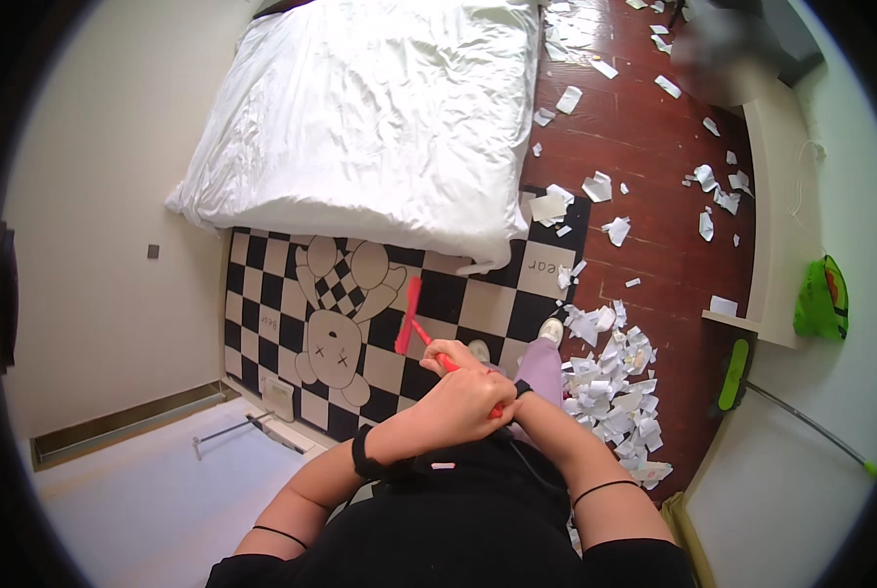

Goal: Sweeping white paper scraps into a pile on a bedroom floor using a pink broom.

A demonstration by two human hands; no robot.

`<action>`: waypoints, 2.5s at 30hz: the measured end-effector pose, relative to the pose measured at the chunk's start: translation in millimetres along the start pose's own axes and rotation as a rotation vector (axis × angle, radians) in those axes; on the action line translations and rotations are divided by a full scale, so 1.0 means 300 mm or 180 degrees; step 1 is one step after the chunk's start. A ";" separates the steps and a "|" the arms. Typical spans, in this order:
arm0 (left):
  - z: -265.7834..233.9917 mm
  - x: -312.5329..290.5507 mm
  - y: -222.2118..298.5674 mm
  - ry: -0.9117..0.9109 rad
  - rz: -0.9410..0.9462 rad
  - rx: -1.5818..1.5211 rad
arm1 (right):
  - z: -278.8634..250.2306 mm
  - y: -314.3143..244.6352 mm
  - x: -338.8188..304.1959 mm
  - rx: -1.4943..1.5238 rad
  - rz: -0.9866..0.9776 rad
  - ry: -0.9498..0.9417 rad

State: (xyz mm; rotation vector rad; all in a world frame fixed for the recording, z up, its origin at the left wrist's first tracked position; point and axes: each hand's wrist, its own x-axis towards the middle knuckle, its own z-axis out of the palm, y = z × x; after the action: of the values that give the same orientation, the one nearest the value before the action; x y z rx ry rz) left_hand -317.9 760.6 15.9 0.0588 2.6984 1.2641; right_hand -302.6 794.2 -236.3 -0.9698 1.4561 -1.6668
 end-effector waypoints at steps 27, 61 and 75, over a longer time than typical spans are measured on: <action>-0.047 -0.256 0.027 0.0004 0.0745 -0.0724 | 0.084 -0.196 -0.051 -0.0811 0.0329 -0.0181; 0.006 -0.275 -0.110 0.0284 0.0740 -0.0837 | 0.135 -0.113 0.000 -0.0915 0.0561 -0.0263; 0.161 -0.138 -0.011 -0.0058 0.1645 -0.1512 | -0.272 -0.266 -0.301 -0.2177 0.1118 0.0889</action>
State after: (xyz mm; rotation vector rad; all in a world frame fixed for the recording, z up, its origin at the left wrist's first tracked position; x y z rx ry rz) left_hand -269.1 791.0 -11.7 0.7375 2.3638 1.9941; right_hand -335.4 920.4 -171.4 -0.7642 2.3158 -1.0836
